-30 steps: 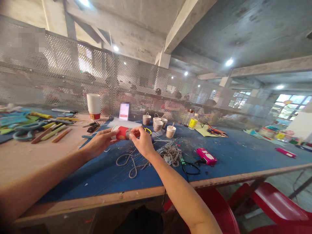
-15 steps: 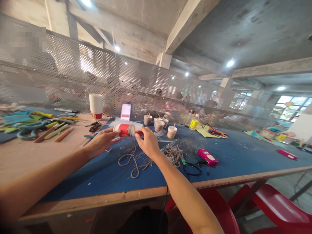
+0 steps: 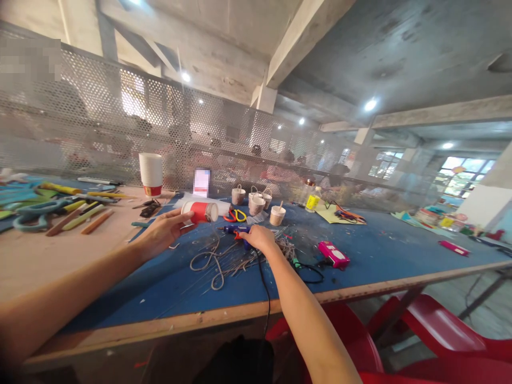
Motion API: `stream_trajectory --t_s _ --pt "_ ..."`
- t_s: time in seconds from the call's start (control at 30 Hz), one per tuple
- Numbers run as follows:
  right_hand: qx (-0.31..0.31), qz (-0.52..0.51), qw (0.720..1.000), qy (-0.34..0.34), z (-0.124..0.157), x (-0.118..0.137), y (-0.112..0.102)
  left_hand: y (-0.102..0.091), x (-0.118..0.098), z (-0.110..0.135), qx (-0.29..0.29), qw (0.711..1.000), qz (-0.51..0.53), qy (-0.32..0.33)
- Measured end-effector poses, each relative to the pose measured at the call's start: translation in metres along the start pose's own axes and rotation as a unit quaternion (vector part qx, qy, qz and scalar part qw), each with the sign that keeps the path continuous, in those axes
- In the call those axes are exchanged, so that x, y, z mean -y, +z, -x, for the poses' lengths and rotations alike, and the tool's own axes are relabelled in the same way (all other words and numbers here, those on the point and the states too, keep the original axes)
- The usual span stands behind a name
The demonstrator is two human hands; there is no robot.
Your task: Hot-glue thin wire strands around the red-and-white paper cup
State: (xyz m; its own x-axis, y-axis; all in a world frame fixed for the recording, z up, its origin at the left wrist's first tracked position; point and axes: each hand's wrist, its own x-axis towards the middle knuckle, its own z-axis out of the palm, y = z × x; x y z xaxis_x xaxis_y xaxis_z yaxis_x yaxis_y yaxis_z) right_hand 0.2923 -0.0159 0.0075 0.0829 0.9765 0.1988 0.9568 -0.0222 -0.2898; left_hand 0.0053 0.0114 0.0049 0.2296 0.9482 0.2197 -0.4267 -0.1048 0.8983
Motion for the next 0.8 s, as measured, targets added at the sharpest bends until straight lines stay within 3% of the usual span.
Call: stream_trajectory --t_s 0.3,0.47,0.63,0.8 --pt "-0.046 -0.032 0.998 -0.005 0.009 -0.001 -0.010 -0.001 -0.003 0.000 -0.019 1.000 -0.003 0.010" --pt "-0.125 -0.159 0.979 0.011 0.012 -0.008 -0.021 -0.005 -0.001 -0.002 -0.029 1.000 -0.007 0.010" --pt "-0.204 -0.394 0.893 -0.067 0.012 0.000 -0.025 -0.007 0.002 -0.002 -0.020 1.000 -0.010 0.002" --pt "-0.125 -0.583 0.797 -0.098 0.020 0.029 -0.013 -0.005 0.003 -0.001 -0.022 1.000 -0.014 -0.006"
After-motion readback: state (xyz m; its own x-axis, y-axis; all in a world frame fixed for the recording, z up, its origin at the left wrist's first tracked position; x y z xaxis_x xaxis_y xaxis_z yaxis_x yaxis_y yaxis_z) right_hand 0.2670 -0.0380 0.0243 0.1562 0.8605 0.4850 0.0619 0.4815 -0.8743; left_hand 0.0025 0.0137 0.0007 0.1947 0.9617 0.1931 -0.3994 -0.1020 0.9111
